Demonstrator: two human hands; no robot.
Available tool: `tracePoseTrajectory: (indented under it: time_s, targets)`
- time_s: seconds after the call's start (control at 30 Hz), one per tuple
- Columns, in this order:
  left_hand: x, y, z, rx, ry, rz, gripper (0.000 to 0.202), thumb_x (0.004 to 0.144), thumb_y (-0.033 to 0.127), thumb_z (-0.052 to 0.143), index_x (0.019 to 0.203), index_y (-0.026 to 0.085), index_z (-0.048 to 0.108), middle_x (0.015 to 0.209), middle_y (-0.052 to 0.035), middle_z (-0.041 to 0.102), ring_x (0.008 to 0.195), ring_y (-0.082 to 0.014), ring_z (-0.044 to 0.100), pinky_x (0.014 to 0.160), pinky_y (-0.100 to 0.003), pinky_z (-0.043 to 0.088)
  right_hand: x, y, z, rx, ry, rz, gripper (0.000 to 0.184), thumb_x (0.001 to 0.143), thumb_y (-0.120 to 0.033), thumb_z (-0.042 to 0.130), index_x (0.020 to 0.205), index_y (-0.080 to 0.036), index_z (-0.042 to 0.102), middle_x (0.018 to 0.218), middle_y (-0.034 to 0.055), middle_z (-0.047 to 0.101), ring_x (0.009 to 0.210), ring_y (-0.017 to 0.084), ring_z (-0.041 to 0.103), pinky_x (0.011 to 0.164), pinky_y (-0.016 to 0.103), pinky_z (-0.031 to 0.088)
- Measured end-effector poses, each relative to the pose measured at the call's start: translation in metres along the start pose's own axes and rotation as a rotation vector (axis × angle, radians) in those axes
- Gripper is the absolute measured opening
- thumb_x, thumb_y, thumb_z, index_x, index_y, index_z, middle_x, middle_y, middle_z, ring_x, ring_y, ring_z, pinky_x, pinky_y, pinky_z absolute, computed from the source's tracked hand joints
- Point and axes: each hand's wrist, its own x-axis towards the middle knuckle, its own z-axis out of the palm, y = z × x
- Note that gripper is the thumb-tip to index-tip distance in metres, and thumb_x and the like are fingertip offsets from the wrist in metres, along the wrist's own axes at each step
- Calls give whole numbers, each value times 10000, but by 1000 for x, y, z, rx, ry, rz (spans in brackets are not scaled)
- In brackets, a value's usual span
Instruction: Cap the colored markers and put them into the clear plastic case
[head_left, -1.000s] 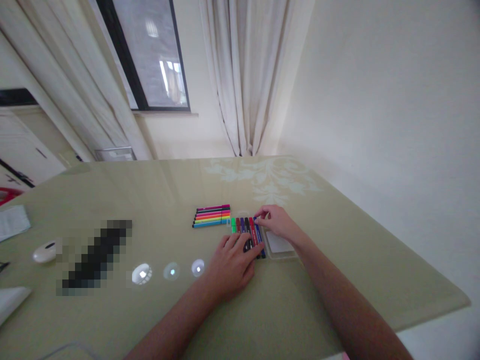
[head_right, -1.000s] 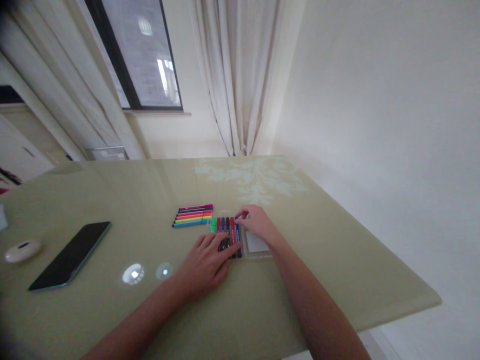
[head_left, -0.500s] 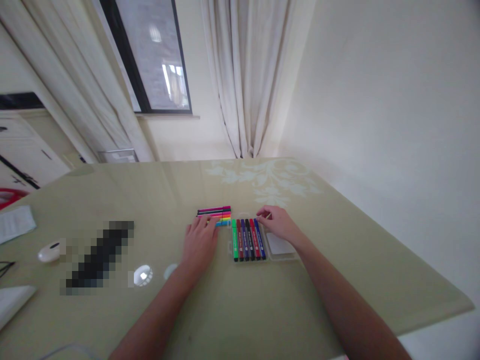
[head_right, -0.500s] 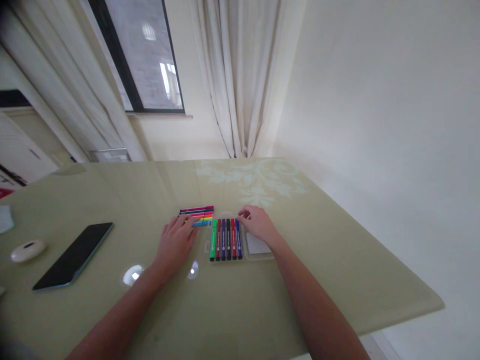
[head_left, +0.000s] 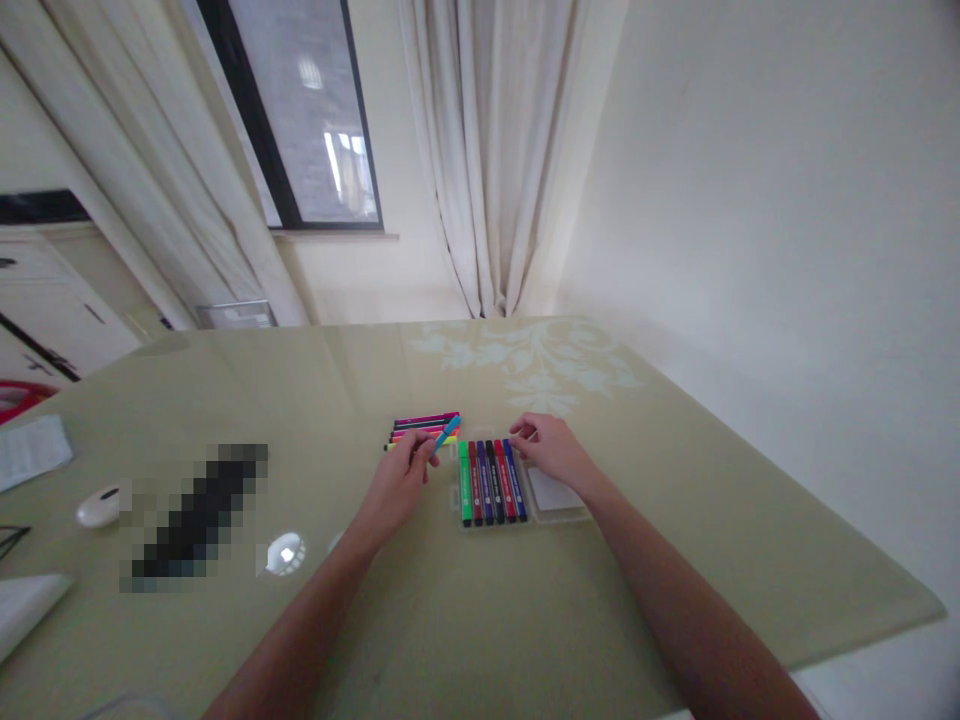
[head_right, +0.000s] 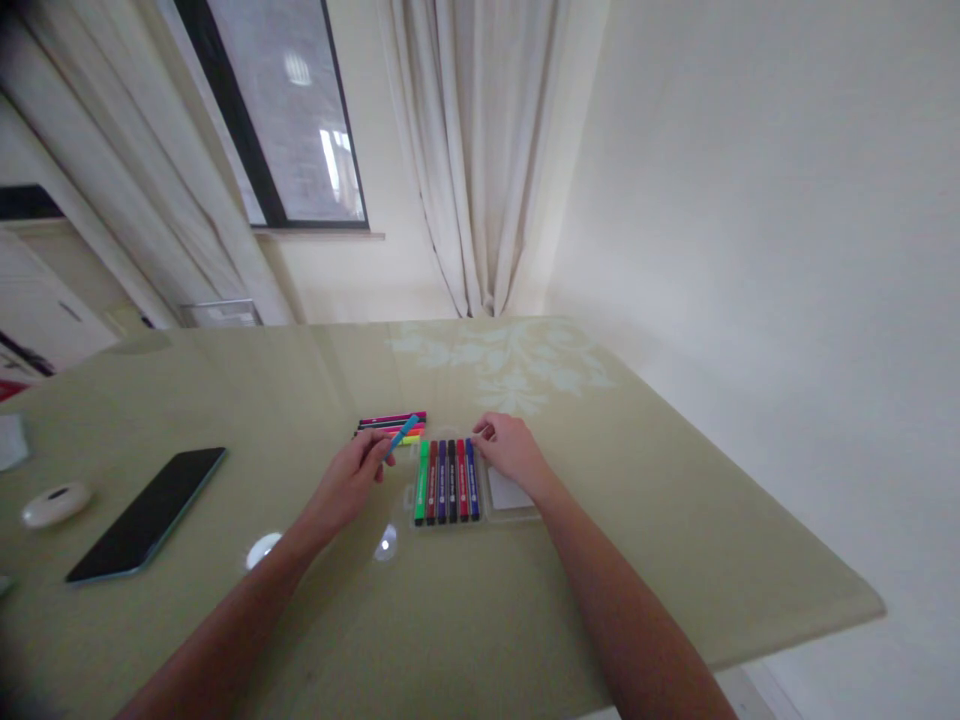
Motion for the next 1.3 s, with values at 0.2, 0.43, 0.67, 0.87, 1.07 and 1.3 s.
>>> tracePoseTrajectory:
  time_s: [0.2,0.43,0.67,0.87,1.07,1.3]
  targets:
    - [-15,16,23,-273,-51,-6,312,995,440,471,1077,194,643,934,-38,684,723,-154,585,661,-285,497,-6,-21,0,326,18,-113,228,906,-395,684,968,-189,760,889,53,764,743,171,683,720,300,525]
    - [-25,22,33,-297,-79,47,308,979,438,564,1152,198,651,1087,-70,710,935,-198,654,818,-338,546,-14,-38,4,749,-110,-117,385,820,-550,767,936,-182,758,813,33,750,760,176,688,718,289,536]
    - [-29,28,37,-277,-10,37,288,929,409,650,1130,203,660,998,-53,700,865,-190,634,710,-298,527,-14,-40,4,851,-131,-54,420,772,-556,816,981,-196,767,935,52,791,773,176,725,761,303,572]
    - [-30,29,39,-241,54,61,255,887,357,703,1085,201,663,1014,-49,706,830,-179,631,755,-318,529,-16,-41,6,912,-157,-23,445,775,-516,826,1081,-198,776,935,61,794,817,183,740,773,297,568]
    - [-34,27,44,-146,0,114,329,895,311,695,1195,204,615,1118,-74,703,932,-208,666,796,-350,554,-11,-35,1,878,-50,-31,386,801,-485,786,1063,-201,788,898,53,778,798,176,707,759,304,554]
    - [-48,22,51,443,-303,550,595,945,402,685,1485,270,472,1465,-94,594,1343,-284,540,1136,-491,425,3,6,-33,683,59,103,348,770,-413,790,1039,-191,797,844,47,755,733,154,671,683,273,550]
